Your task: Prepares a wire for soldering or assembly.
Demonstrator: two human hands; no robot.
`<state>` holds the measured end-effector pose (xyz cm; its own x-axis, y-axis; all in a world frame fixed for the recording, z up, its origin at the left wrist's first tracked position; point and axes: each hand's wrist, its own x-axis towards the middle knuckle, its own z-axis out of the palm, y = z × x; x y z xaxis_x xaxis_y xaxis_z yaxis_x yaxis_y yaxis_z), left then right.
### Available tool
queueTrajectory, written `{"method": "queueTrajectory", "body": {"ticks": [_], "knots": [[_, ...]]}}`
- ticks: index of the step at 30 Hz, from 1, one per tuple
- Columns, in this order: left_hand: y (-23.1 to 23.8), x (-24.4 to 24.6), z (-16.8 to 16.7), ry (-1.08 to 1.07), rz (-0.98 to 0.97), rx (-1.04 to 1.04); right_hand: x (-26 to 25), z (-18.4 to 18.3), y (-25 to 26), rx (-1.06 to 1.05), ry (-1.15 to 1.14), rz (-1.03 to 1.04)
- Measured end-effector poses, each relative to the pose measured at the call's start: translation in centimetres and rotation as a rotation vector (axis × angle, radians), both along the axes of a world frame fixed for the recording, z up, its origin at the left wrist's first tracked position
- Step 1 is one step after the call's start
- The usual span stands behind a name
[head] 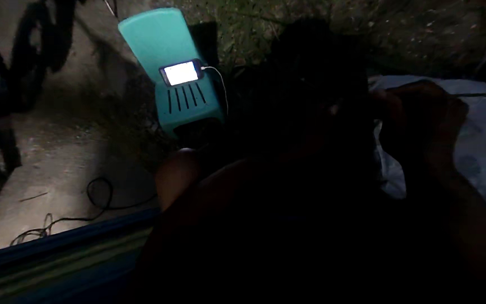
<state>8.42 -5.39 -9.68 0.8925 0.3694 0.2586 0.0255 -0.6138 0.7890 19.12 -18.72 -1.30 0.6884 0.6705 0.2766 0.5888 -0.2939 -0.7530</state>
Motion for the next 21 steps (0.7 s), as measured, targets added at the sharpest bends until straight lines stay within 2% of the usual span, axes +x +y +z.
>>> {"method": "queueTrajectory", "body": {"ticks": [2,3,5,9,11,12,13,14,15,16,17,18,19,20,21], "knots": [[0.7,-0.8,4.8,0.264,-0.075,-0.213,0.1,0.0,-0.1,-0.01,0.008,0.029],[0.8,-1.0,6.1,0.315,-0.096,-0.247,0.3,-0.1,-0.3,-0.013,-0.004,0.059],[0.9,-1.2,6.4,0.348,-0.117,-0.192,0.3,0.3,-0.6,-0.045,-0.034,0.084],[2.0,-0.5,4.3,0.406,-0.048,-0.231,1.4,0.5,-1.3,-0.046,-0.047,0.101],[1.4,-0.1,3.6,0.399,-0.131,-0.078,1.7,0.5,-1.4,-0.043,-0.039,0.091],[1.4,-0.1,2.0,0.357,-0.141,-0.014,1.9,0.5,-1.6,-0.058,-0.022,0.07],[1.8,-0.3,-1.1,0.249,-0.103,0.033,2.2,0.5,-1.8,-0.084,0.003,0.042],[2.4,-0.3,-2.8,0.203,-0.051,0.004,2.9,0.4,-2.1,-0.087,0.02,0.036],[3.1,-0.2,-2.2,0.279,-0.032,-0.101,3.5,0.2,-2.5,-0.061,0.033,0.049],[3.4,0.2,-0.2,0.427,-0.032,-0.236,3.9,0.0,-2.7,-0.022,0.048,0.077],[3.3,0.7,0.5,0.472,-0.04,-0.276,4.3,-0.1,-2.8,0.009,0.071,0.103],[2.9,1.1,-0.7,0.411,-0.053,-0.209,4.6,-0.3,-2.9,0.017,0.085,0.124],[2.7,1.4,-3.6,0.326,-0.054,-0.116,4.9,-0.6,-3.2,0.006,0.081,0.13],[2.9,1.3,-5.7,0.324,-0.031,-0.104,5.5,-0.8,-3.8,-0.001,0.061,0.135],[3.7,1.1,-6.7,0.413,0.026,-0.163,6.5,-1.0,-4.8,0.017,0.049,0.145]]}}
